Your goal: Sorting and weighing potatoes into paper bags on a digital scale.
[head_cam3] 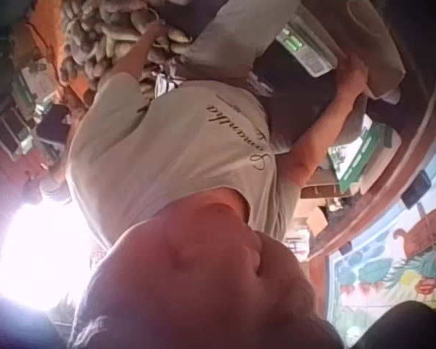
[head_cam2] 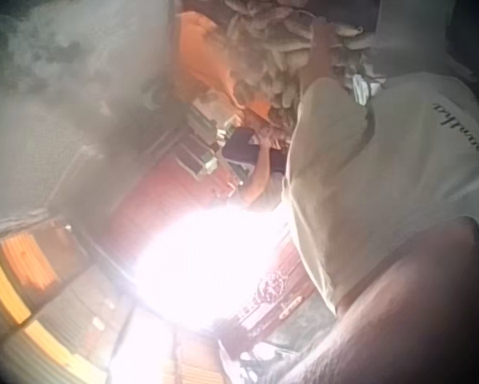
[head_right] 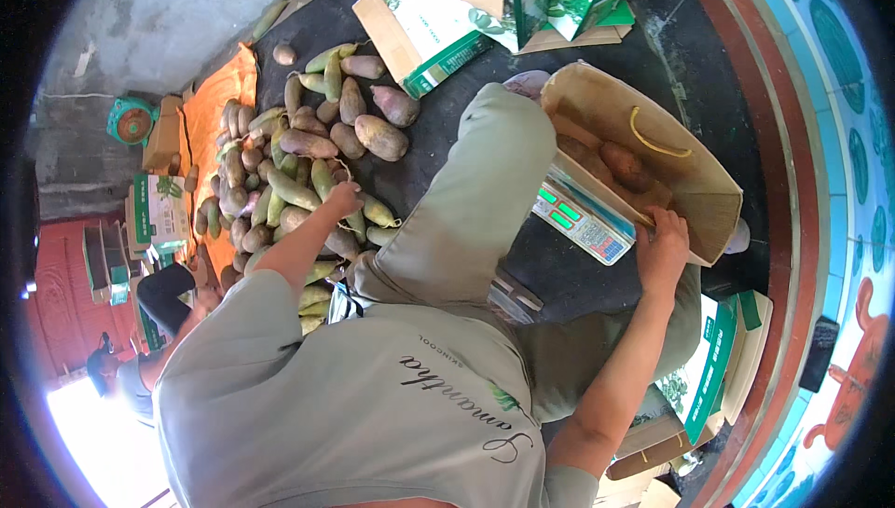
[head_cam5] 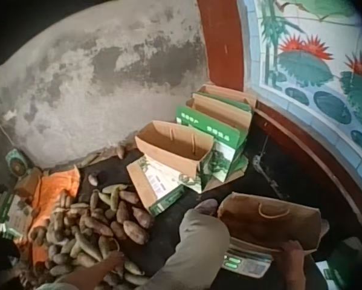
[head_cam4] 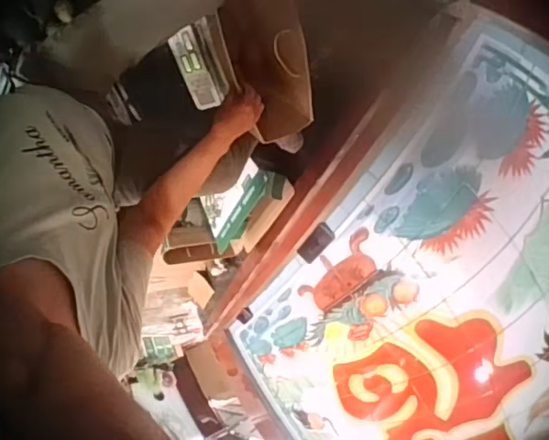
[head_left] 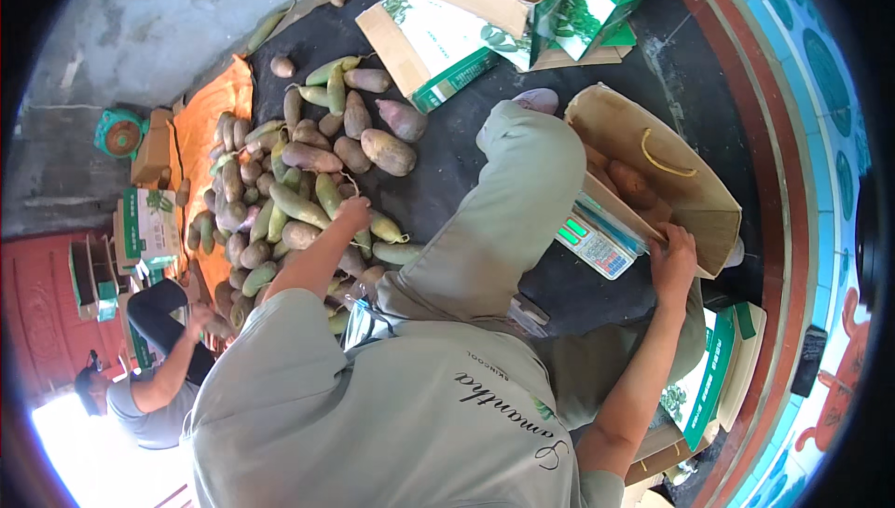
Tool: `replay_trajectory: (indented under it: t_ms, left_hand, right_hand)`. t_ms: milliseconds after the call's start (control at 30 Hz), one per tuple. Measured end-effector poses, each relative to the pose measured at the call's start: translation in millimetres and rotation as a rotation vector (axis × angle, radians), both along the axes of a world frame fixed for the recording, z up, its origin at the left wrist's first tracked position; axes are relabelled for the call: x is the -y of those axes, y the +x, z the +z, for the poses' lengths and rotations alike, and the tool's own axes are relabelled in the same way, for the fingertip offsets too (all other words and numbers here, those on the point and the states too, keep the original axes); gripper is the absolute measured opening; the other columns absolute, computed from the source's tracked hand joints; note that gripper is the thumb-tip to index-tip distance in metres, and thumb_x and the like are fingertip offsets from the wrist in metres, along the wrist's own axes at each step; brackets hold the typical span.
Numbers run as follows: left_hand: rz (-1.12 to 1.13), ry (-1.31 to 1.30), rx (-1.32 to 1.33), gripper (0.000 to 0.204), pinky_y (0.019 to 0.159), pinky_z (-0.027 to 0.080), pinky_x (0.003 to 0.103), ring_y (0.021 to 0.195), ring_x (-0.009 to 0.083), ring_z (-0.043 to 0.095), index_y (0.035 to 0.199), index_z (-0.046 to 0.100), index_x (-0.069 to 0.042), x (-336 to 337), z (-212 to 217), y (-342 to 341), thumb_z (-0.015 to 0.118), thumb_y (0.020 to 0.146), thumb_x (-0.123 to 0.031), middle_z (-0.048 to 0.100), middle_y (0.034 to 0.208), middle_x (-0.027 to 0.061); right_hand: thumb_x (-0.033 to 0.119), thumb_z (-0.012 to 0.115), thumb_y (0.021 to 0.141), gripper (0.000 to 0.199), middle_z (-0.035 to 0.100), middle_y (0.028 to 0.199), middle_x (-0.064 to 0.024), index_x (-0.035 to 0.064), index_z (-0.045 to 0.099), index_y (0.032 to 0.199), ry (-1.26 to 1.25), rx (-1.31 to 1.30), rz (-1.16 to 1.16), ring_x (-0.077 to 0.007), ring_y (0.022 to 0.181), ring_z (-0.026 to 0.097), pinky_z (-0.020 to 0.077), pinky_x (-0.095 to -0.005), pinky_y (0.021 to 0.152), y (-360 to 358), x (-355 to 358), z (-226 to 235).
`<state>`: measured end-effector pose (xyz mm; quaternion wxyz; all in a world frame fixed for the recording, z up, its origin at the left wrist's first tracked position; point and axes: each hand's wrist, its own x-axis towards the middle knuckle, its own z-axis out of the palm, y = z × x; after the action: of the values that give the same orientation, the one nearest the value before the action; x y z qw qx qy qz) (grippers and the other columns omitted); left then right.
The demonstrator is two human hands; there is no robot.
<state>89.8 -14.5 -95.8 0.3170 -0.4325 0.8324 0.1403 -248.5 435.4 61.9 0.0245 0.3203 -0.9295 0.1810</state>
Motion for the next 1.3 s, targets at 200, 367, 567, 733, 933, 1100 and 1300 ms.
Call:
replay_trajectory:
  t_ms: [200,367,567,733,933,1100,1300]
  left_hand:
    - [-0.144,-0.227,0.186,0.056,0.103,0.027,0.050,0.133,0.0308,0.022,0.128,0.042,-0.019,-22,19,33,0.061,0.075,-0.014,0.025,0.144,0.0057]
    - [-0.202,-0.279,0.227,0.049,0.104,0.025,0.053,0.136,0.0313,0.019,0.130,0.040,-0.019,-10,-1,46,0.053,0.083,-0.013,0.017,0.149,0.0061]
    - [-0.346,-0.315,0.249,0.052,0.102,0.028,0.053,0.131,0.0345,0.027,0.124,0.043,-0.015,-3,-4,33,0.063,0.076,-0.013,0.031,0.141,0.0108]
    - [-0.421,-0.327,0.203,0.050,0.090,0.044,0.045,0.123,0.0350,0.037,0.119,0.046,-0.014,10,-16,53,0.066,0.073,-0.015,0.037,0.132,0.0136]
    - [-0.265,-0.316,0.145,0.045,0.084,0.049,0.039,0.110,0.0346,0.050,0.114,0.048,-0.017,23,12,22,0.065,0.073,-0.024,0.042,0.125,0.0180]
    - [0.222,-0.412,-0.139,0.042,0.083,0.049,0.041,0.098,0.0363,0.057,0.109,0.048,-0.015,37,14,23,0.064,0.072,-0.025,0.050,0.113,0.0180]
    - [0.478,-0.440,-0.303,0.039,0.075,0.052,0.044,0.094,0.0366,0.057,0.107,0.049,-0.009,112,-24,72,0.062,0.073,-0.022,0.051,0.115,0.0167]
  right_hand:
    - [0.004,0.068,0.067,0.026,0.058,0.087,-0.0109,0.0052,0.060,0.092,0.029,-0.001,-0.010,-0.0305,0.085,0.054,0.0432,-0.0396,0.076,0,0,-1]
    - [0.005,0.068,0.066,0.026,0.059,0.086,-0.0107,0.0049,0.061,0.090,0.058,0.001,-0.026,-0.0305,0.085,0.054,0.0432,-0.0397,0.076,3,7,2]
    - [0.005,0.069,0.064,0.025,0.059,0.085,-0.0115,0.0049,0.061,0.088,0.057,-0.062,-0.037,-0.0308,0.084,0.054,0.0432,-0.0399,0.075,5,4,0]
    - [0.007,0.070,0.063,0.023,0.057,0.080,-0.0109,0.0050,0.061,0.084,0.055,-0.075,-0.048,-0.0304,0.081,0.053,0.0425,-0.0398,0.071,4,12,4]
    - [0.009,0.072,0.061,0.023,0.057,0.079,-0.0095,0.0057,0.061,0.081,0.044,-0.075,-0.071,-0.0288,0.081,0.053,0.0427,-0.0395,0.071,3,5,-1]
    - [0.010,0.073,0.060,0.024,0.056,0.079,-0.0080,0.0070,0.060,0.080,0.014,-0.092,-0.093,-0.0280,0.080,0.053,0.0428,-0.0393,0.071,3,1,-4]
    - [0.011,0.073,0.059,0.023,0.056,0.078,-0.0066,0.0082,0.060,0.078,-0.005,-0.114,-0.096,-0.0263,0.081,0.053,0.0426,-0.0382,0.069,3,0,-6]
